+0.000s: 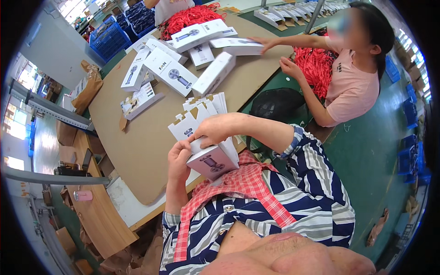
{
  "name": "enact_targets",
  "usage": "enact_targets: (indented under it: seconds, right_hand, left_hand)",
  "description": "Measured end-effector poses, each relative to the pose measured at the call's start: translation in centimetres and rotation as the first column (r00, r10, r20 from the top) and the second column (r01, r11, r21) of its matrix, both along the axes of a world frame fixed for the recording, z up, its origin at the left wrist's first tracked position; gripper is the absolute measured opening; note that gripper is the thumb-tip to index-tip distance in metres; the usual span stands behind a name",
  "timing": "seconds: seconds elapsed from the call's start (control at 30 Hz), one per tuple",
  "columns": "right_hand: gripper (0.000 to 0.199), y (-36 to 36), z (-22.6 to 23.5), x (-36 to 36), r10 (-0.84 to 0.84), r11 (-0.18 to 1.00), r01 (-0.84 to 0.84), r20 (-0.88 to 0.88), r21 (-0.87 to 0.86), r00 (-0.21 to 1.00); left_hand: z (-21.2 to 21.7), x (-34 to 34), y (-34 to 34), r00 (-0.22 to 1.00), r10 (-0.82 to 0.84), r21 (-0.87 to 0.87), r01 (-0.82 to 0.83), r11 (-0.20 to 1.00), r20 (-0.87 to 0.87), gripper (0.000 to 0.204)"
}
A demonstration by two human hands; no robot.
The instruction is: The person takes flat cardboard packaging boxes from a stack and folds them into shape by hand.
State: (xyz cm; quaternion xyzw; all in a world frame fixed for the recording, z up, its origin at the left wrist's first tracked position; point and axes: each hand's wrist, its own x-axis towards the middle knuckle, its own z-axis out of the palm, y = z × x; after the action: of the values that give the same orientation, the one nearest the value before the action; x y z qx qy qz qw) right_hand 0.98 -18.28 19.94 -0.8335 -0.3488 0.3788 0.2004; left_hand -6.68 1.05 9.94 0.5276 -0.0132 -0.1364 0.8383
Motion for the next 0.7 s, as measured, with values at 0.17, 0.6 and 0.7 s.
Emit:
enact_targets:
  seconds: [0.17,0.6,0.7]
  right_hand:
    - [0.045,-0.3,-5.1,0.8,-0.032,0.92,-0.013,0.109,0.392,0.994]
    - [0.059,-8.5,-11.7,5.5,-0.83,0.24,0.696,-0.228,0.677,0.508]
    - [0.059,-5.7,-14.1,2.2,-0.799,0.469,0.643,-0.019,0.606,0.601]
  left_hand:
    - [0.9,-0.1,-0.9,0.99,0.136,-0.133,-0.139,0.981,-0.032,0.027]
    - [-2.1,2.2,3.0,0.72,0.654,-0.027,-0.668,0.744,0.232,0.03]
    - [-5.5,3.5,1.4,0.871,0.456,0.23,-0.489,0.842,0.184,0.045]
